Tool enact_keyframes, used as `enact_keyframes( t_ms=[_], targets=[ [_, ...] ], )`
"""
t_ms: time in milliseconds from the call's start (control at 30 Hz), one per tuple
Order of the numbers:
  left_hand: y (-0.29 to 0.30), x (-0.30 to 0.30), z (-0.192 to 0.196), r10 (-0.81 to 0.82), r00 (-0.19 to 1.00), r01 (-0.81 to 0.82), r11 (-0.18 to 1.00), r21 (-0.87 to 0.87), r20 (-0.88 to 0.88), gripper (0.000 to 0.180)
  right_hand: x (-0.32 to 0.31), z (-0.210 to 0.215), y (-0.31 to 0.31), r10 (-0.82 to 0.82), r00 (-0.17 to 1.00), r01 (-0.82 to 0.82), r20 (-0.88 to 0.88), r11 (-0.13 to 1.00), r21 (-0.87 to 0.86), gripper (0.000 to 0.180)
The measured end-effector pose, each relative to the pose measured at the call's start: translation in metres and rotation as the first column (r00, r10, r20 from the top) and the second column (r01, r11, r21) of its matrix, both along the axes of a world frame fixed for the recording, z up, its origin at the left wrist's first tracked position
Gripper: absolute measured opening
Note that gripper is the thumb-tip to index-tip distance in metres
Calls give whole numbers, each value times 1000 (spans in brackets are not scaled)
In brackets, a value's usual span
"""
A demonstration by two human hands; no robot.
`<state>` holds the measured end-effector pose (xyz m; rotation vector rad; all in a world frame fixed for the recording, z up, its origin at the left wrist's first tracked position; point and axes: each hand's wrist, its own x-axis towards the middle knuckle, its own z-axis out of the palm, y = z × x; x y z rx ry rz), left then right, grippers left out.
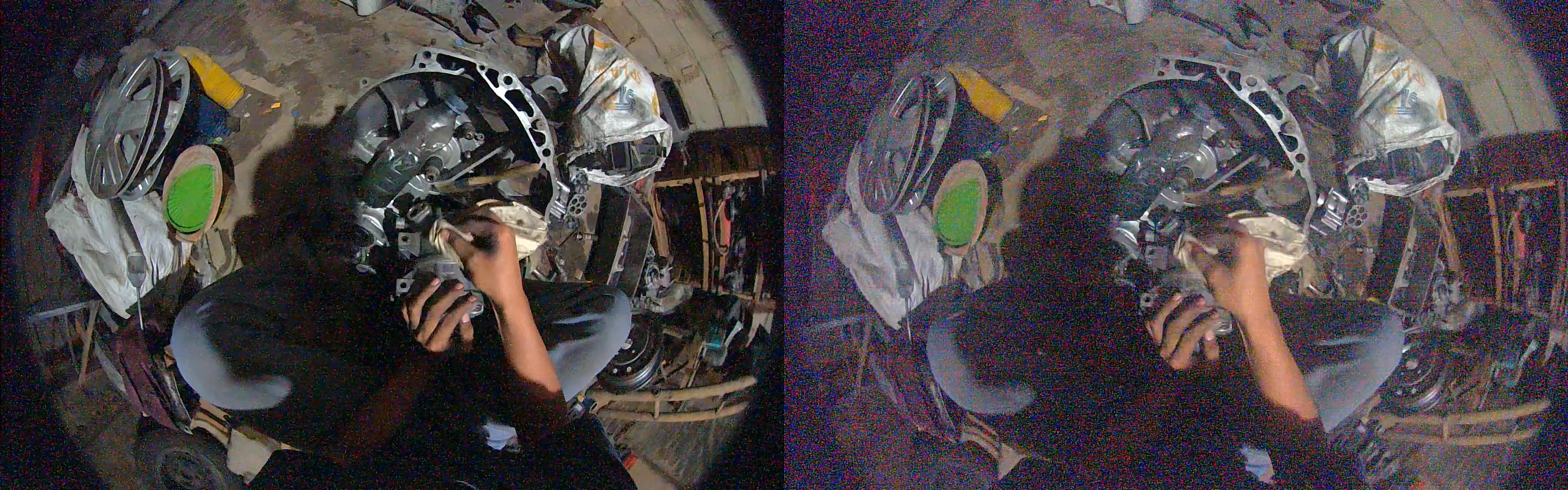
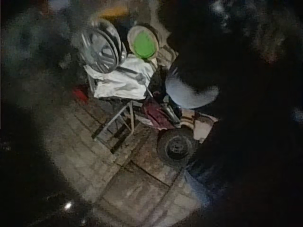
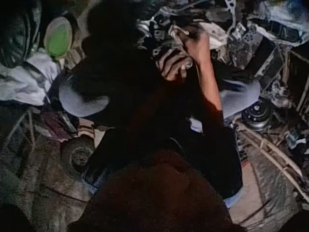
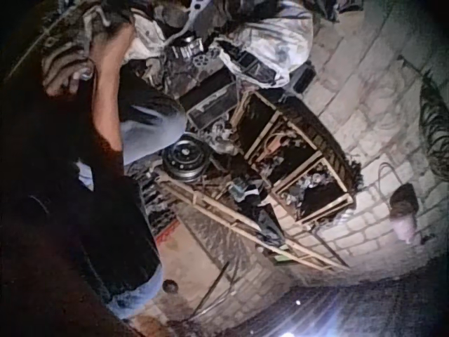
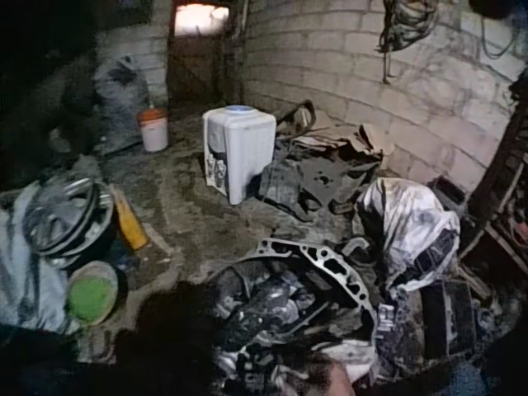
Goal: The person sits on the floor and wipes a metallic engine component with a cloth. They then place the component into a larger engine casing and use a screwdriver to tighten screws, securing the part in place.
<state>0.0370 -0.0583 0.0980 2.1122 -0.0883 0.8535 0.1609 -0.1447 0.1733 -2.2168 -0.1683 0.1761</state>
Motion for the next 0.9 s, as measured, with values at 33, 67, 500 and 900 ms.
enact_keyframes(
  t_ms=[33, 67, 500, 900],
  targets=[
    [3, -6, 5, -10, 998, 13, 998, 57, -64, 23, 8, -7, 2, -2, 1000, 3, 26, 999, -44, 23],
    [5, -5, 10, -18, 997, 21, 999, 49, -72, 23, 15, -14, 4, -4, 998, 9, 55, 996, -87, 23],
    [-15, -11, -2, 64, 995, -66, 998, -26, -77, 24, 30, -32, 10, -193, 917, 190, 348, 981, 45, 13],
    [-11, -12, -12, 1, 998, 1, 1000, 26, -64, 21, 38, -30, 37, 264, 960, -188, 92, 853, -487, 34]
  ],
)
